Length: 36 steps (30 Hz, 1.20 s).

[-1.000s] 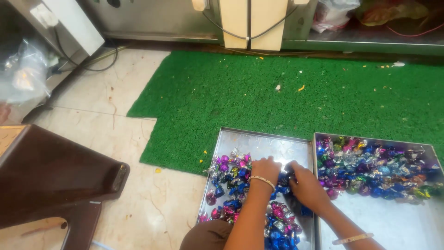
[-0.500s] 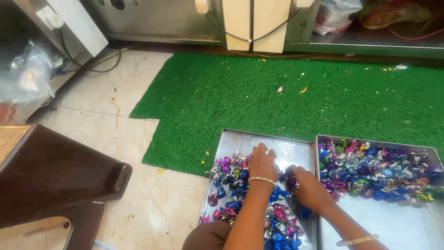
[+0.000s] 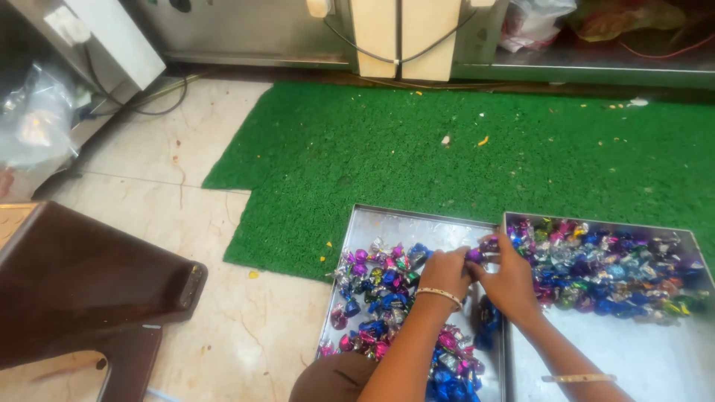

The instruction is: Sort wrapped candies from one tray into another tray.

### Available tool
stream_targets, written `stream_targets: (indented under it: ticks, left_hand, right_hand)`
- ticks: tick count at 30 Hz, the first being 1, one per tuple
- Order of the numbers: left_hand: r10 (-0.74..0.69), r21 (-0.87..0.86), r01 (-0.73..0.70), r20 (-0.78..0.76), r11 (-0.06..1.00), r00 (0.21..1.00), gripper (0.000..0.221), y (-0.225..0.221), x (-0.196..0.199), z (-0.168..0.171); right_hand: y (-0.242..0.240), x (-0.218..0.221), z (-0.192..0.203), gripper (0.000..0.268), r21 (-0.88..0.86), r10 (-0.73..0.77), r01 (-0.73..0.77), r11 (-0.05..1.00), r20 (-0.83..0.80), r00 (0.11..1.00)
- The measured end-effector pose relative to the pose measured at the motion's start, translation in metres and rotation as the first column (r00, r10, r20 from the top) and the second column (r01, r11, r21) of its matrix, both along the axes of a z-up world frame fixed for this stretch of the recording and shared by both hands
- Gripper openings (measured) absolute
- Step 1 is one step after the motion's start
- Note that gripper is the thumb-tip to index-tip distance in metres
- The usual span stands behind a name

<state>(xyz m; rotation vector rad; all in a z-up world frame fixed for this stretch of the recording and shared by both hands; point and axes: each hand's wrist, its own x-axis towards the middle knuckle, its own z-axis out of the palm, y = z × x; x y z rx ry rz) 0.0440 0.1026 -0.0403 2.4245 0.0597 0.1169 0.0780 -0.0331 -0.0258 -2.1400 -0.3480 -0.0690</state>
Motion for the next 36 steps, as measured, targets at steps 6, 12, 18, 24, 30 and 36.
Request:
stream_targets:
  ticks: [6,12,18,24,30,36]
  left_hand:
    - [0.07,-0.175,-0.05,0.111,0.983,0.991,0.045,-0.01,-0.008,-0.024]
    - [0.156,-0.405,-0.094,0.122,0.91,0.98,0.026,-0.054,-0.022,-0.002]
    - [0.206,-0.655,-0.206,-0.078,0.727,0.975,0.022,-0.115,-0.025,0.011]
    - [0.217,-0.568,-0.121,0.106,0.814,0.97,0.026,-0.151,-0.031,0.014]
    - [0.117,-0.098,-0.114,0.017,0.989,0.993,0.015,-0.158,-0.055,0.024]
    - [0.07,0.054,-0.077,0.124,0.996,0.99,0.016,-0.154,-0.062,0.015]
  right_hand:
    - [-0.004,-0.01,0.021,0.061,0.073,-0.047,0.052,0.996,-0.068,0.997]
    - [-0.044,-0.015,0.018,0.041,0.126,-0.074,0.062,0.99,0.093,0.993]
    - [-0.111,-0.018,0.035,0.029,0.139,-0.168,0.171,0.975,-0.034,0.985]
    - [-0.182,-0.026,0.032,0.034,0.071,-0.175,0.174,0.982,0.002,0.985]
    - [-0.205,-0.036,-0.004,0.027,0.025,-0.113,0.115,0.993,-0.07,0.991]
    - [-0.186,-0.057,-0.009,0.025,-0.08,-0.104,0.086,0.993,-0.252,0.962]
